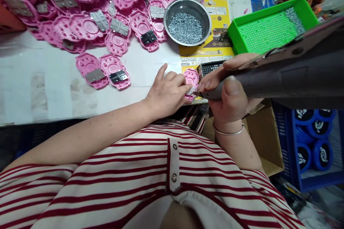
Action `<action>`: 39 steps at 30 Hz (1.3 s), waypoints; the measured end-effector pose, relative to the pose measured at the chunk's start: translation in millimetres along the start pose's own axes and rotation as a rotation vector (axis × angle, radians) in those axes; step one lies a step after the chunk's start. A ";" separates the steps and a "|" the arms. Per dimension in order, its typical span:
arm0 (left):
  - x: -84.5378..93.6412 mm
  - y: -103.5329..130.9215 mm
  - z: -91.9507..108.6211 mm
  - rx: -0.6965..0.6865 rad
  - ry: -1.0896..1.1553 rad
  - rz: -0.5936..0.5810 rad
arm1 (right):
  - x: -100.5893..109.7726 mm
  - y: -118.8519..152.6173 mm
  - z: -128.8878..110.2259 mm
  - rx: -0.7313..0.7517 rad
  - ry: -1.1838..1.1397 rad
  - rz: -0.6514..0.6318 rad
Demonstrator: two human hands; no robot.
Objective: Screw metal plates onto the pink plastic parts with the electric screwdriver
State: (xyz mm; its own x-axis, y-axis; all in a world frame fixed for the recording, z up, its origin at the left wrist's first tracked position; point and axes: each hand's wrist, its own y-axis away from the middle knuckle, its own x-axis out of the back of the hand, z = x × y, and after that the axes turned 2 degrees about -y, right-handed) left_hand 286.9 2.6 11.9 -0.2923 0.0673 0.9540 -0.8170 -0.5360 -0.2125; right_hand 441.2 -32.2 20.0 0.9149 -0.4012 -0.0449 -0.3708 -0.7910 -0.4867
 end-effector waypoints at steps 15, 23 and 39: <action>-1.0 2.5 -0.6 -0.004 -0.025 0.006 | 24.4 -21.5 -32.4 0.431 -0.120 0.191; -4.0 6.4 -1.6 -0.015 -0.022 0.025 | 53.6 -16.9 -30.8 0.329 -0.002 0.345; -8.2 9.7 -5.4 -0.005 0.068 0.075 | 50.0 -20.8 -34.7 0.306 -0.020 0.346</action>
State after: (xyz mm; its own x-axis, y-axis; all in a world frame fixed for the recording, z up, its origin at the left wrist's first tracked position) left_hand 278.7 1.5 0.9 -0.3856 0.0843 0.9188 -0.7939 -0.5377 -0.2838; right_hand 489.1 -51.9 58.1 0.7497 -0.6064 -0.2650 -0.5932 -0.4384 -0.6752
